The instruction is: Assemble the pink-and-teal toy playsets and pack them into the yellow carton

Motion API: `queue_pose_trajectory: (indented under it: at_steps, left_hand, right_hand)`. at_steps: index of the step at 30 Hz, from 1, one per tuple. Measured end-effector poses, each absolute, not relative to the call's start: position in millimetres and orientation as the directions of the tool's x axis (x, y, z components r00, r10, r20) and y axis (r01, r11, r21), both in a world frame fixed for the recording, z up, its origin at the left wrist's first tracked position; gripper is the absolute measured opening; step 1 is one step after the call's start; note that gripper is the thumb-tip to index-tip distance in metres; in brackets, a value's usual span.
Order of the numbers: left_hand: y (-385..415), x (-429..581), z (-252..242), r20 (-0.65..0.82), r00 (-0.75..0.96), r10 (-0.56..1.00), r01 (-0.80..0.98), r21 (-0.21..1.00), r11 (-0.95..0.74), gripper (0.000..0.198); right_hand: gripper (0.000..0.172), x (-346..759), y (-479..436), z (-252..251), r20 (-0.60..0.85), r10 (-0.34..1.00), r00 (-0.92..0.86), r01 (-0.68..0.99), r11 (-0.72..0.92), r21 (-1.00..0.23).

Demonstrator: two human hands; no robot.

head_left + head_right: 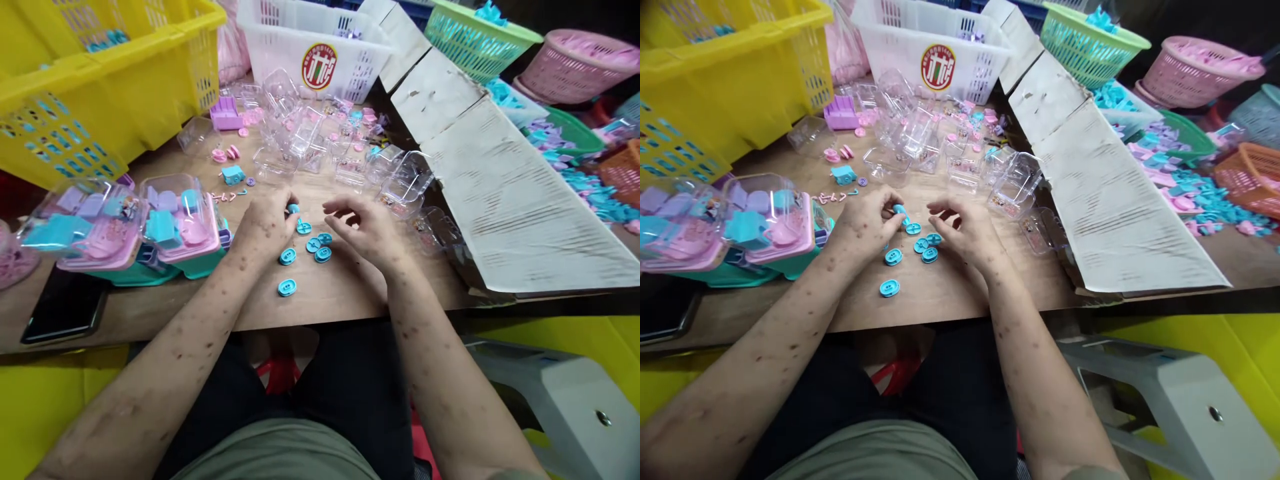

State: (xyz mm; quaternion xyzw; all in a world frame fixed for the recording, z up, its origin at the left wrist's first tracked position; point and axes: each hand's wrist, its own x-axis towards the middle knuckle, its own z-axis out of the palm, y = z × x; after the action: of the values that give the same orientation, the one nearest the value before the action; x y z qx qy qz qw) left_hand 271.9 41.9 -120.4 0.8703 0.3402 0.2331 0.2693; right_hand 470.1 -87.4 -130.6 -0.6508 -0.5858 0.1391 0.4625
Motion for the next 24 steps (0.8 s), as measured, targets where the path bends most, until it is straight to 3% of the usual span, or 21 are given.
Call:
queue_pose_trajectory:
  at_steps: [3,6,8,11,14,19,24]
  left_hand:
    - [42,271,-125,0.215,0.666,0.714,0.515,0.561,-0.649,0.019]
    - [43,269,-126,0.345,0.647,0.680,0.453,0.543,-0.707,0.023]
    - [45,268,-126,0.408,0.621,0.670,0.386,0.585,-0.714,0.024]
    - [46,268,-127,0.388,0.628,0.674,0.280,0.696,-0.662,0.015]
    - [44,270,-127,0.334,0.664,0.669,0.230,0.760,-0.608,0.011]
    - [44,273,-124,0.272,0.718,0.640,0.261,0.747,-0.611,0.015]
    - [50,275,-126,0.258,0.800,0.541,0.247,0.680,-0.690,0.018]
  right_hand:
    - [0.018,480,-62,-126,0.272,0.959,0.077,0.726,0.133,-0.675]
    - [0.026,484,-48,-127,0.134,0.990,-0.043,0.742,0.122,-0.660]
    - [0.025,485,-45,-131,0.094,0.993,-0.071,0.724,0.116,-0.680]
    - [0.029,486,-47,-139,0.107,0.992,-0.062,0.668,0.121,-0.735]
    - [0.048,488,-51,-148,0.151,0.988,-0.022,0.573,0.136,-0.808]
    - [0.094,492,-51,-159,0.181,0.983,0.010,0.497,0.152,-0.854]
    - [0.106,496,-49,-163,0.211,0.978,0.000,0.515,0.180,-0.838]
